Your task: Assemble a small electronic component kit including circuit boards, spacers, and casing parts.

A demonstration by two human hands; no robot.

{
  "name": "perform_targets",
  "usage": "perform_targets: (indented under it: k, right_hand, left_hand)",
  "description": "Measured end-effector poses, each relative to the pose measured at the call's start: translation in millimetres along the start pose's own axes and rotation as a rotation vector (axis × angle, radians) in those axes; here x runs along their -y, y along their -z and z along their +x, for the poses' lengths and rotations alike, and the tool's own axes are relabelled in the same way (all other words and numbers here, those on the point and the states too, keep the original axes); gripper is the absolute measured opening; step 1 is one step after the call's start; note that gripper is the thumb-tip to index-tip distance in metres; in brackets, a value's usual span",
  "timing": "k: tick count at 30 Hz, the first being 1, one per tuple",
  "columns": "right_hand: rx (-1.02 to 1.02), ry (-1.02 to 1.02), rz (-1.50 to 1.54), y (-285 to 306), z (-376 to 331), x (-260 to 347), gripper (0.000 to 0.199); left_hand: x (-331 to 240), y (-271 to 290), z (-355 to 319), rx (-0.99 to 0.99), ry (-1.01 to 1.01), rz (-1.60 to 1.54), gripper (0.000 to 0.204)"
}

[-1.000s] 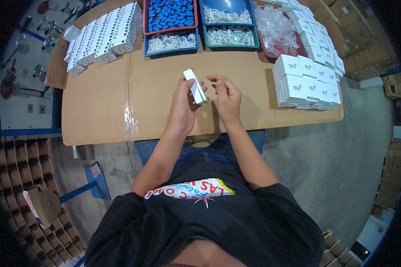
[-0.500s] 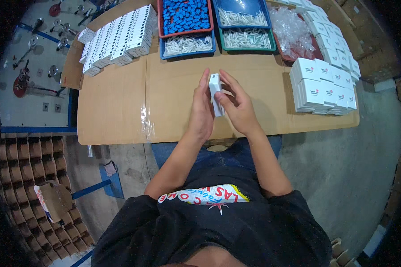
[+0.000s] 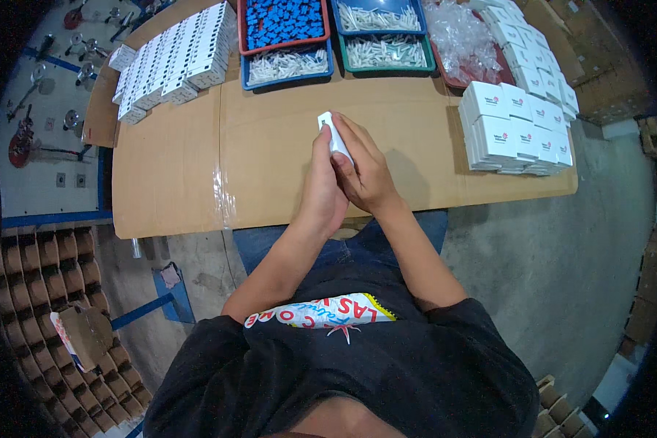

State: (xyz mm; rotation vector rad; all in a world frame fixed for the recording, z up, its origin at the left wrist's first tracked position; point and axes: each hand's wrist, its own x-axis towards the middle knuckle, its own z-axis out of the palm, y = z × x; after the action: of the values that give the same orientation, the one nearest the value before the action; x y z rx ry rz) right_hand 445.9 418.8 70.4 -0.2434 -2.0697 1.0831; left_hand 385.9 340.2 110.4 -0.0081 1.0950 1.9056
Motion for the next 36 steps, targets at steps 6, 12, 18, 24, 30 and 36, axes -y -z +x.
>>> perform_targets:
  k: [6,12,18,24,30,36]
  right_hand:
    - [-0.026,0.048,-0.031,-0.3,0.5,2.3,0.055]
    - [-0.061,0.029,-0.043,-2.2,-0.9,2.5,0.056]
    - [-0.075,0.027,-0.040,-4.4,-0.8,2.9,0.056]
    - [-0.084,0.002,-0.028,-6.7,-2.3,2.8,0.055]
    - [-0.066,-0.110,0.081,-2.0,-6.2,0.2,0.053]
    - [-0.058,-0.083,0.119,-2.3,-1.9,-0.3,0.053]
  left_hand:
    - [-4.3,-2.9,-4.1,-0.052,0.059,-0.035,0.049]
    - [-4.5,-0.3,-2.6,-0.022,0.056,0.013,0.045]
    - [-6.7,0.5,-3.8,-0.030,0.036,-0.008,0.046]
    - [-3.2,4.0,0.6,-0.020,0.050,-0.039,0.045]
    - [0.4,0.8,-3.1,-0.007,0.032,-0.045,0.046]
    - [-3.0,-1.8,-1.7,-0.017,0.059,-0.078,0.047]
